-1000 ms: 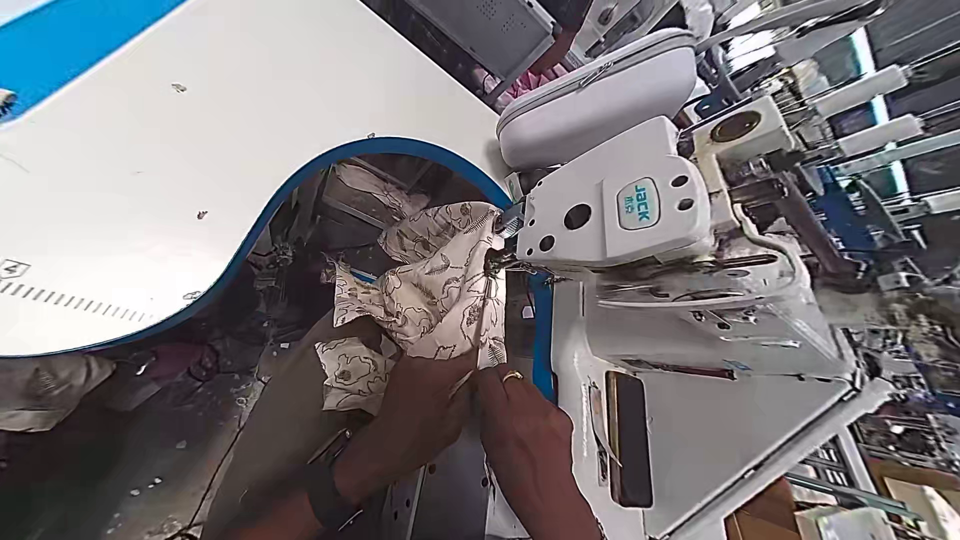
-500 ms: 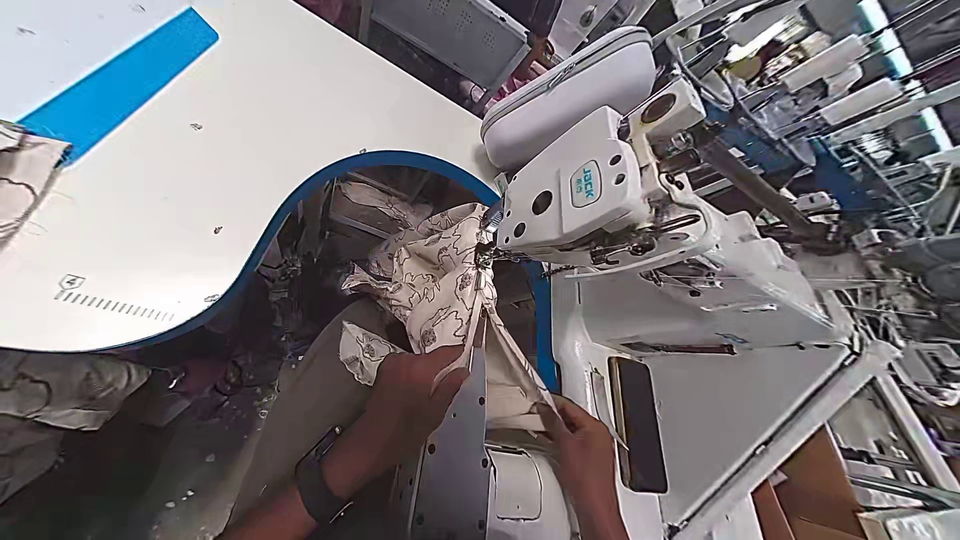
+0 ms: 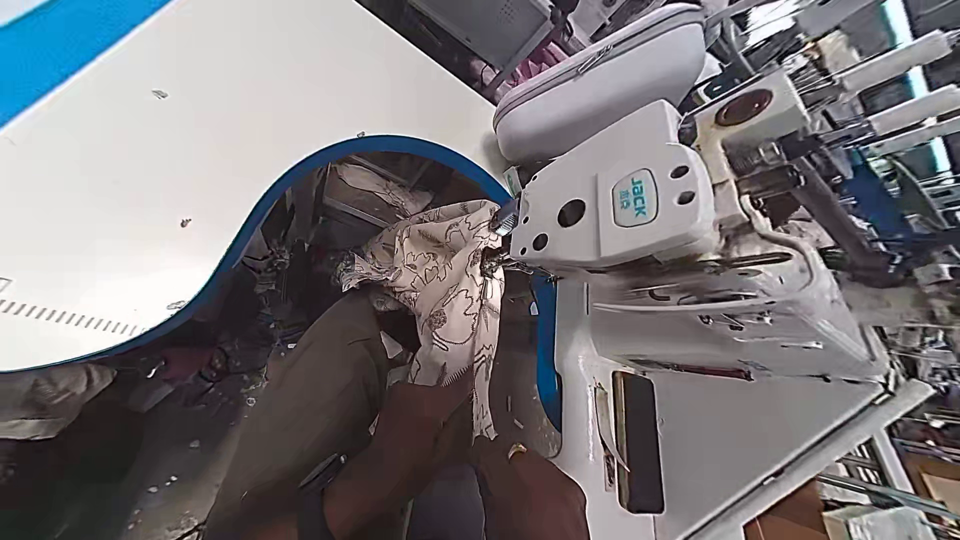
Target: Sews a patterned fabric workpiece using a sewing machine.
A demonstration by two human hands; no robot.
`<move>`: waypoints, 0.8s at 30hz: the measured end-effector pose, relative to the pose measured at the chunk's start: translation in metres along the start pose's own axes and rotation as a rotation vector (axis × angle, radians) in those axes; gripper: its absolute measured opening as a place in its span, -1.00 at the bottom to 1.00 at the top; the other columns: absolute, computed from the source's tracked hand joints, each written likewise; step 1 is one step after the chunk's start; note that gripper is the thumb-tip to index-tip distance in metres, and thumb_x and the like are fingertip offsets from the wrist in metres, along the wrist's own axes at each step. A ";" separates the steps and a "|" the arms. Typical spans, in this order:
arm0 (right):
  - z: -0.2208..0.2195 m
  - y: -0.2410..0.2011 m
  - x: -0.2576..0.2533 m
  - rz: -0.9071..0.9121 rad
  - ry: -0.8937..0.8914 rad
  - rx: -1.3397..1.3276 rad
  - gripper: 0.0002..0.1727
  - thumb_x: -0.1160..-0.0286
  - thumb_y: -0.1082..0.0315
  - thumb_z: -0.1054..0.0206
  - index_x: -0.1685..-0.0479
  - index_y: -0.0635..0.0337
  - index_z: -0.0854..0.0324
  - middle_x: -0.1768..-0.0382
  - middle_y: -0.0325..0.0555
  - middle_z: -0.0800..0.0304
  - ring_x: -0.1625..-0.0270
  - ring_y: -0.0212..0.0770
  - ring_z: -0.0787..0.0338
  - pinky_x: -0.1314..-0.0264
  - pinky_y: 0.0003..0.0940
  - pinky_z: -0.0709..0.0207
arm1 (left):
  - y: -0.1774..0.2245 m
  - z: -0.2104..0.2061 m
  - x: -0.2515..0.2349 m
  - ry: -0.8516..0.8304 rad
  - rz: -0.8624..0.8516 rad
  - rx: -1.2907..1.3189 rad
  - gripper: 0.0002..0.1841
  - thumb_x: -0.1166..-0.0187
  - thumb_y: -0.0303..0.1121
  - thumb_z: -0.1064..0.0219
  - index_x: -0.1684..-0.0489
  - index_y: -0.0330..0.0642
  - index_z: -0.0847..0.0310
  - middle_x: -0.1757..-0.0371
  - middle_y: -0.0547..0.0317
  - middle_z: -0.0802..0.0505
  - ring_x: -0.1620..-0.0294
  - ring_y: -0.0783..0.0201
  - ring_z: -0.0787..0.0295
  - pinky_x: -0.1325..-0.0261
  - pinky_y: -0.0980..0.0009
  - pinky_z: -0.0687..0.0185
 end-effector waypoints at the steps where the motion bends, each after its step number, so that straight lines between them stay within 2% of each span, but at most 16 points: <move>1: -0.001 0.004 -0.004 -0.020 0.013 -0.016 -0.82 -0.42 0.39 -0.29 0.48 0.11 -0.78 0.65 -0.14 -0.72 0.63 -0.21 -0.71 0.64 -0.39 -0.48 | -0.002 -0.002 -0.007 0.010 -0.006 -0.006 -0.68 -0.62 -0.35 -0.11 0.18 -0.27 -0.85 0.81 0.19 -0.58 0.82 0.29 -0.48 0.71 0.35 -0.33; 3: -0.004 0.013 -0.011 -0.060 0.046 -0.037 -0.78 -0.45 0.37 -0.25 0.48 0.16 -0.77 0.74 -0.14 -0.65 0.74 -0.21 -0.65 0.74 -0.36 -0.41 | -0.005 -0.003 -0.020 0.041 -0.005 0.003 -0.67 -0.64 -0.35 -0.10 0.16 -0.28 -0.85 0.79 0.18 -0.59 0.80 0.27 -0.49 0.69 0.32 -0.35; 5: -0.008 0.019 -0.015 -0.106 -0.006 -0.011 -0.69 -0.55 0.26 -0.21 0.51 0.18 -0.71 0.82 -0.17 -0.56 0.80 -0.20 -0.62 0.80 -0.32 -0.35 | -0.006 -0.003 -0.024 0.070 0.011 0.012 -0.65 -0.66 -0.36 -0.11 0.02 -0.33 -0.85 0.76 0.17 -0.63 0.77 0.25 -0.51 0.66 0.31 -0.40; 7: -0.007 0.022 -0.016 -0.122 -0.178 -0.036 -0.69 -0.49 0.21 -0.27 0.53 0.21 -0.70 0.85 -0.12 -0.53 0.80 -0.11 -0.63 0.80 -0.20 -0.35 | -0.003 -0.002 -0.020 0.041 0.038 -0.018 -0.64 -0.64 -0.38 -0.13 -0.09 -0.36 -0.84 0.70 0.13 -0.70 0.73 0.20 -0.61 0.63 0.27 -0.51; 10: -0.004 0.020 -0.014 -0.071 -0.471 -0.217 -0.67 -0.44 0.24 -0.36 0.65 0.24 -0.62 0.82 -0.01 -0.52 0.73 0.04 -0.62 0.68 -0.03 -0.32 | -0.001 0.001 -0.018 -0.050 0.077 -0.043 -0.63 -0.63 -0.37 -0.13 -0.16 -0.34 -0.82 0.73 0.14 -0.66 0.75 0.18 -0.58 0.64 0.25 -0.48; 12: -0.006 0.022 -0.014 -0.022 -0.450 -0.240 -0.71 -0.44 0.25 -0.37 0.58 0.24 -0.68 0.74 -0.01 -0.58 0.63 0.04 -0.70 0.59 -0.02 -0.46 | -0.004 -0.001 -0.019 -0.159 0.095 -0.001 -0.62 -0.68 -0.37 -0.11 -0.23 -0.35 -0.77 0.74 0.11 -0.62 0.75 0.16 -0.54 0.64 0.23 -0.44; 14: -0.010 0.026 -0.017 0.018 -0.328 -0.234 -0.73 -0.51 0.24 -0.31 0.48 0.19 -0.71 0.67 -0.08 -0.63 0.53 -0.04 -0.74 0.32 -0.11 -0.60 | -0.003 -0.002 -0.023 -0.249 0.092 0.023 -0.61 -0.70 -0.38 -0.10 -0.31 -0.39 -0.72 0.75 0.08 -0.60 0.76 0.11 -0.52 0.63 0.19 -0.41; 15: -0.014 0.027 -0.017 0.028 -0.275 -0.219 -0.73 -0.52 0.23 -0.28 0.47 0.17 -0.71 0.71 -0.11 -0.61 0.57 -0.08 -0.72 0.38 -0.17 -0.57 | -0.004 -0.002 -0.025 -0.279 0.097 0.021 -0.59 -0.71 -0.37 -0.09 -0.35 -0.39 -0.70 0.75 0.06 -0.61 0.74 0.08 -0.54 0.60 0.15 -0.43; 16: -0.019 0.027 -0.016 0.027 -0.263 -0.204 -0.75 -0.48 0.25 -0.27 0.48 0.18 -0.69 0.76 -0.13 -0.56 0.67 -0.08 -0.69 0.60 -0.18 -0.49 | -0.005 -0.003 -0.026 -0.304 0.111 0.023 -0.59 -0.72 -0.37 -0.08 -0.38 -0.38 -0.68 0.73 0.03 -0.63 0.72 0.05 -0.57 0.57 0.12 -0.46; 17: -0.024 0.027 -0.014 -0.002 -0.302 -0.209 -0.78 -0.43 0.28 -0.29 0.47 0.22 -0.69 0.76 -0.08 -0.56 0.69 -0.02 -0.70 0.69 -0.12 -0.45 | -0.007 -0.003 -0.026 -0.321 0.127 0.031 -0.58 -0.74 -0.37 -0.07 -0.41 -0.36 -0.67 0.71 0.02 -0.64 0.69 0.03 -0.59 0.53 0.10 -0.48; 19: -0.027 0.029 -0.012 -0.053 -0.377 -0.232 -0.80 -0.38 0.32 -0.35 0.48 0.27 -0.69 0.69 0.00 -0.59 0.59 0.06 -0.73 0.59 -0.03 -0.50 | -0.012 -0.002 -0.026 -0.337 0.159 0.043 -0.58 -0.76 -0.35 -0.06 -0.46 -0.29 -0.66 0.68 0.02 -0.68 0.65 0.05 -0.62 0.47 0.11 -0.52; 22: -0.017 0.029 -0.013 -0.018 -0.354 -0.294 -0.81 -0.37 0.33 -0.32 0.49 0.23 -0.72 0.58 -0.02 -0.66 0.44 0.00 -0.74 0.36 -0.10 -0.55 | -0.012 -0.001 -0.024 -0.305 0.161 0.040 -0.60 -0.75 -0.35 -0.09 -0.39 -0.27 -0.73 0.68 0.01 -0.71 0.66 0.06 -0.65 0.48 0.10 -0.52; 24: -0.022 0.024 -0.008 -0.014 -0.441 -0.276 -0.81 -0.41 0.34 -0.32 0.41 0.27 -0.74 0.56 0.03 -0.71 0.43 0.07 -0.80 0.39 -0.01 -0.61 | -0.010 -0.001 -0.023 -0.277 0.148 0.025 -0.61 -0.72 -0.37 -0.10 -0.36 -0.26 -0.75 0.69 0.01 -0.70 0.67 0.04 -0.63 0.51 0.09 -0.50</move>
Point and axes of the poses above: each hand's wrist, its own x-axis away from the middle knuckle, its own z-axis out of the back of the hand, y = z × x, the point moved 9 cm from there along -x, towards the middle knuckle
